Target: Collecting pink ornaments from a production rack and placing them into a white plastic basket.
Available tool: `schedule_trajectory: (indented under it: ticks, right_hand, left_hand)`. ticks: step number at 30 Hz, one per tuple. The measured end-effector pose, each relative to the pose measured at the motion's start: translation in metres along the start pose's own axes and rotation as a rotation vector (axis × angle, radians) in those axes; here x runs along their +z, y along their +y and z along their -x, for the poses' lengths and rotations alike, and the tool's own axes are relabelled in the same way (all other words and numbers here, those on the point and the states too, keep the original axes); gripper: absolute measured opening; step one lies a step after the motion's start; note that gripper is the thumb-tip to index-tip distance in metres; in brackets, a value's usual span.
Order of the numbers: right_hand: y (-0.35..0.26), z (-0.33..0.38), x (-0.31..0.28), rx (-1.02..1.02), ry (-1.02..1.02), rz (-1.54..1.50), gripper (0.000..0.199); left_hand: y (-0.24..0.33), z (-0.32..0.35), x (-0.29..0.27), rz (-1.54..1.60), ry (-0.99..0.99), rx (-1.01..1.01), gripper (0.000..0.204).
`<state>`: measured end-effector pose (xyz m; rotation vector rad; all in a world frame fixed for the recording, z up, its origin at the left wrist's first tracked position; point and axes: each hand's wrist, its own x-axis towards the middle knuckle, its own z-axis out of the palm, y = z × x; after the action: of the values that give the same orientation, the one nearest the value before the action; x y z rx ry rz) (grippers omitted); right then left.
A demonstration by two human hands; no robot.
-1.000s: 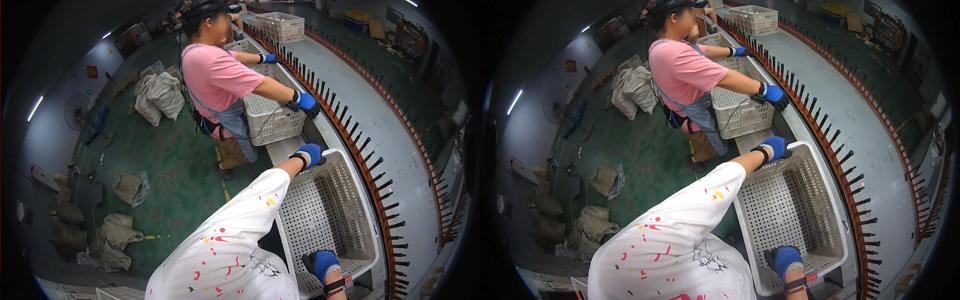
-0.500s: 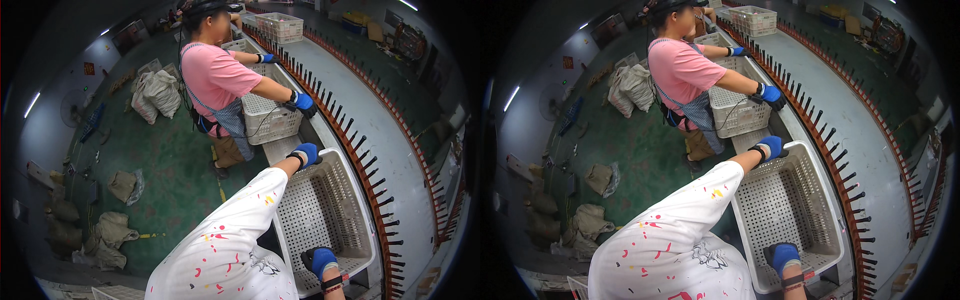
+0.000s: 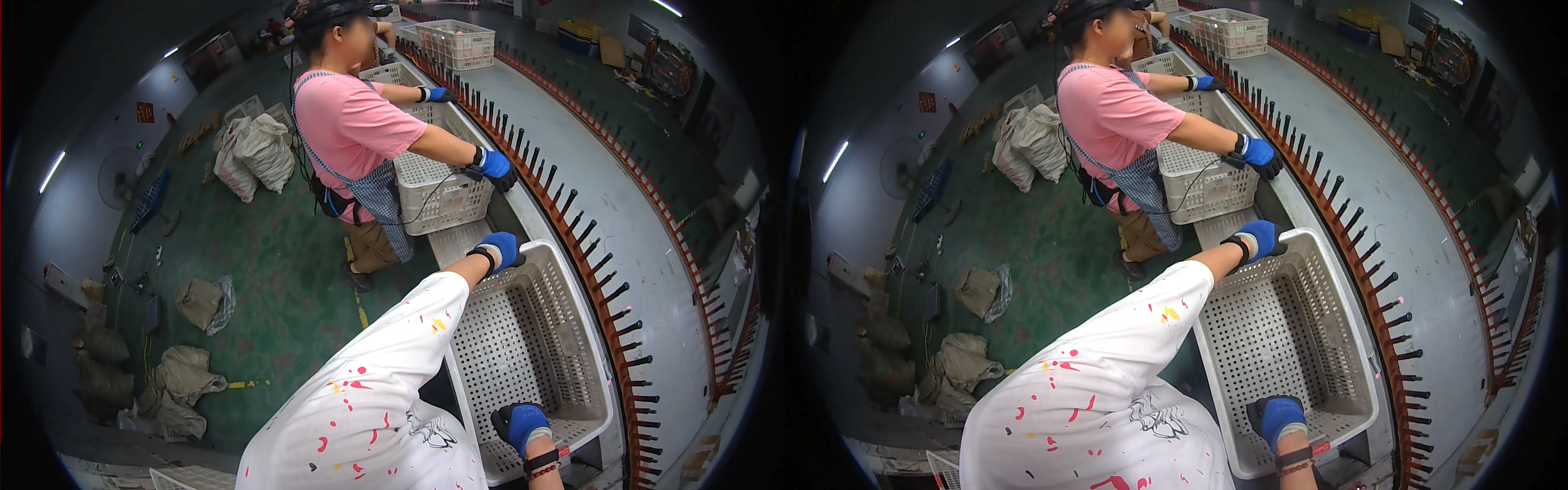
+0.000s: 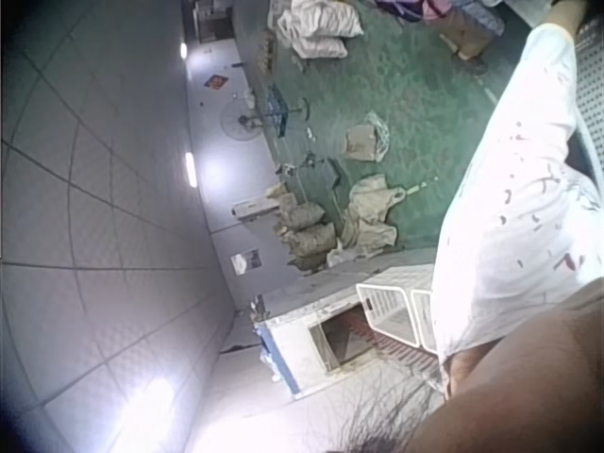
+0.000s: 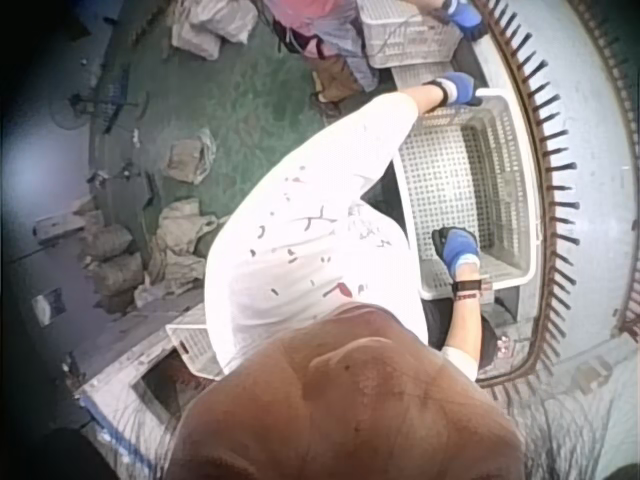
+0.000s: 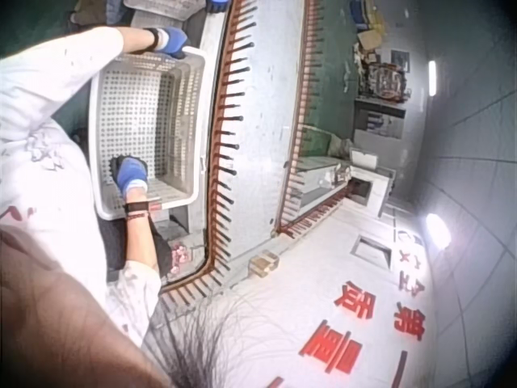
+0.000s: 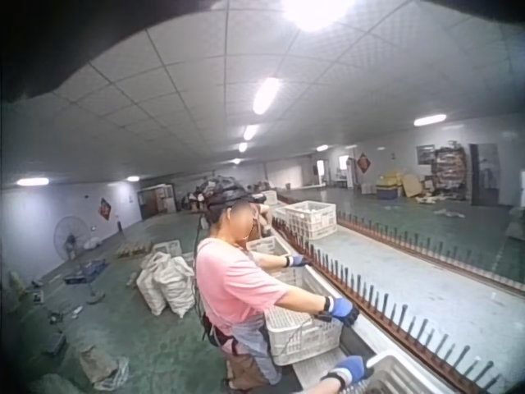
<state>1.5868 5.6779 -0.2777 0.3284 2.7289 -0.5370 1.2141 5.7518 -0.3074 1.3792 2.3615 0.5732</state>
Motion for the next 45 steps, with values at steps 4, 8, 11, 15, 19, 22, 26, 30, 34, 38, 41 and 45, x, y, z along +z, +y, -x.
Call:
schedule_trajectory:
  ticks: [4, 8, 11, 15, 19, 22, 26, 30, 34, 38, 41, 45]
  right_hand:
    - [-0.007, 0.004, -0.004, -0.006, 0.002, -0.014, 0.035]
    - [-0.007, 0.015, 0.003, 0.037, 0.008, -0.035, 0.036]
    - [-0.003, 0.034, 0.030, 0.107, 0.040, -0.091, 0.037]
    - [0.009, 0.013, 0.022, 0.189, 0.044, -0.052, 0.037]
    - [0.029, -0.016, -0.001, 0.115, 0.092, 0.102, 0.020]
    - [0.041, -0.021, 0.010, 0.149, 0.028, 0.084, 0.024]
    - [0.045, -0.009, 0.009, 0.210, -0.023, 0.110, 0.015]
    - [0.041, -0.009, -0.009, 0.221, -0.040, 0.151, 0.012]
    - [0.039, -0.013, -0.005, 0.199, -0.084, 0.156, 0.013]
    - [0.042, -0.013, -0.009, 0.227, -0.076, 0.150, 0.012]
    - [0.046, -0.012, -0.009, 0.220, -0.112, 0.168, 0.015]
    - [0.045, -0.017, 0.001, 0.248, -0.056, 0.176, 0.014]
  left_hand:
    - [0.000, 0.008, -0.004, 0.011, -0.008, 0.007, 0.042]
    - [0.015, 0.007, 0.011, 0.017, -0.063, 0.040, 0.044]
    - [0.038, -0.001, 0.038, -0.116, -0.132, 0.069, 0.042]
    - [0.016, -0.039, 0.041, -0.104, -0.082, 0.087, 0.035]
    - [-0.004, -0.056, 0.009, -0.037, -0.045, 0.077, 0.052]
    - [0.004, -0.060, 0.016, 0.240, -0.108, 0.193, 0.052]
    - [0.011, -0.076, 0.036, 0.318, -0.211, 0.154, 0.044]
    - [-0.018, -0.087, 0.027, 0.287, -0.221, 0.107, 0.041]
    - [-0.020, -0.080, 0.029, 0.352, -0.241, 0.084, 0.040]
    - [-0.015, -0.082, 0.026, 0.323, -0.227, 0.068, 0.038]
    - [-0.008, -0.084, 0.029, 0.274, -0.214, 0.069, 0.036]
    - [0.001, -0.077, 0.025, 0.303, -0.221, 0.051, 0.036]
